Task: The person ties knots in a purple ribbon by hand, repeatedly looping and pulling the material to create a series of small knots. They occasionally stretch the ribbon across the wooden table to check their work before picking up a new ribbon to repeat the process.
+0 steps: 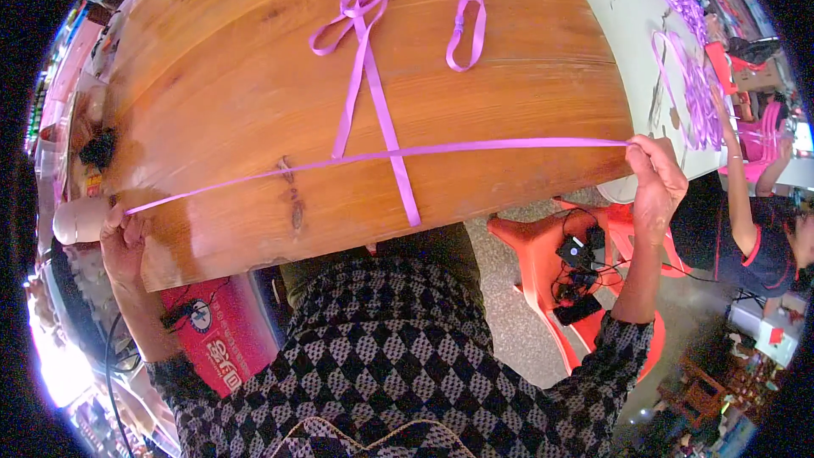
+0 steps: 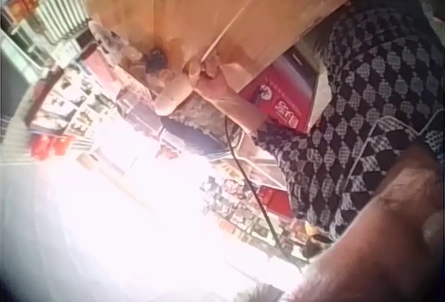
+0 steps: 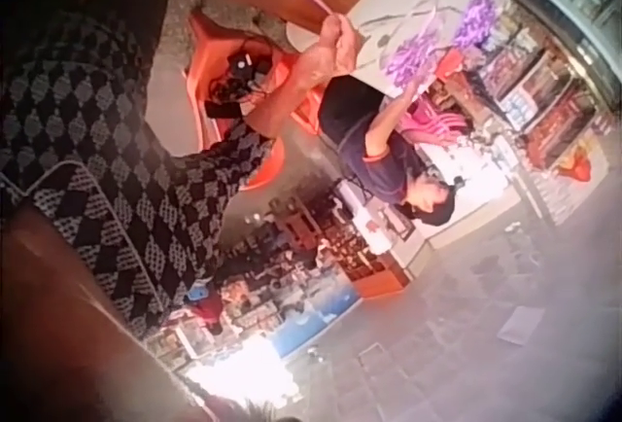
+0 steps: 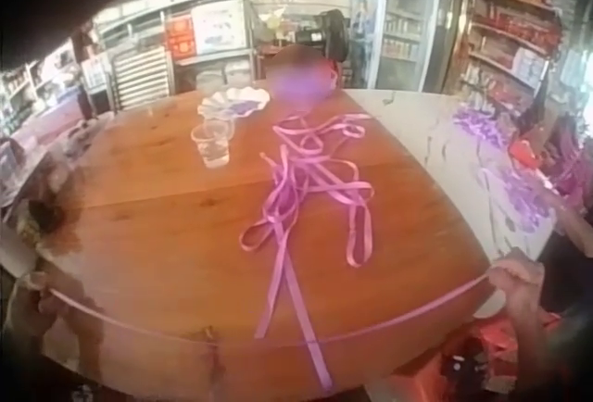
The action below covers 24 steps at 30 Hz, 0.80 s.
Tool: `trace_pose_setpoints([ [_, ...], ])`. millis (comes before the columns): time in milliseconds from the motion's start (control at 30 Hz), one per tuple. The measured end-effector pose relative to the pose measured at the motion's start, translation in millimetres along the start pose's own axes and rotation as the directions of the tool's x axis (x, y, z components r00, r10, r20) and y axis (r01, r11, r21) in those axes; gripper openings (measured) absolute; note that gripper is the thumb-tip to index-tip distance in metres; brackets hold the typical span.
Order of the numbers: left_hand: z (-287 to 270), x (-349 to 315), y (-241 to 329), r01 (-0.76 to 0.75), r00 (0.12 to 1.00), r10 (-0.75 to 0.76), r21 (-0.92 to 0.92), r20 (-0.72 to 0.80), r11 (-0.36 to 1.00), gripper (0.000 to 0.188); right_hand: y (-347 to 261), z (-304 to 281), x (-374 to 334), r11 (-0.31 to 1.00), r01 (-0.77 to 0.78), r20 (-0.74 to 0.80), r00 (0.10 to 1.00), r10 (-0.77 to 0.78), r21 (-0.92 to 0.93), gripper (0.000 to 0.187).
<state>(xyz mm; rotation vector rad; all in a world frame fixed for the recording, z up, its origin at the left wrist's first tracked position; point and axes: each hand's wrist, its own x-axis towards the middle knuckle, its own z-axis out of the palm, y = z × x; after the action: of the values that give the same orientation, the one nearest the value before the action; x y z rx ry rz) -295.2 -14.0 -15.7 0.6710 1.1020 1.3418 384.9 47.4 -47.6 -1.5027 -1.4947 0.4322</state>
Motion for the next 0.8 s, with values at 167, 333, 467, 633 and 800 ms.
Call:
trace_pose_setpoints([
  [167,-25.8,1.6,4.9,0.04,0.992,-0.044,0.036,0.115,0.999,0.029,-4.0,9.8,0.6,0.996,-0.023,-0.002,1.0,0.023,-0.088,0.014],
  [333,12.2,6.6,-2.1,0.016,0.996,-0.016,0.009,-0.086,1.0,0.025,-8.8,16.0,2.3,0.975,-0.147,-0.119,0.979,0.167,0.165,0.016],
  [467,19.6,14.0,0.7,0.021,0.999,-0.006,-0.274,0.053,0.961,0.017,-14.0,13.1,6.4,0.501,-0.274,0.033,0.898,0.438,0.821,0.023],
  [633,16.2,20.4,-5.5,0.094,0.995,-0.043,-0.638,0.095,0.764,0.011,-7.8,14.5,3.8,-0.337,-0.368,0.481,0.795,0.369,0.867,0.022],
  [800,23.1,16.3,-19.0,0.056,0.998,-0.014,-0.692,0.066,0.72,0.007,-18.2,10.8,2.0,-0.228,-0.298,0.37,0.823,0.43,0.927,0.018],
])
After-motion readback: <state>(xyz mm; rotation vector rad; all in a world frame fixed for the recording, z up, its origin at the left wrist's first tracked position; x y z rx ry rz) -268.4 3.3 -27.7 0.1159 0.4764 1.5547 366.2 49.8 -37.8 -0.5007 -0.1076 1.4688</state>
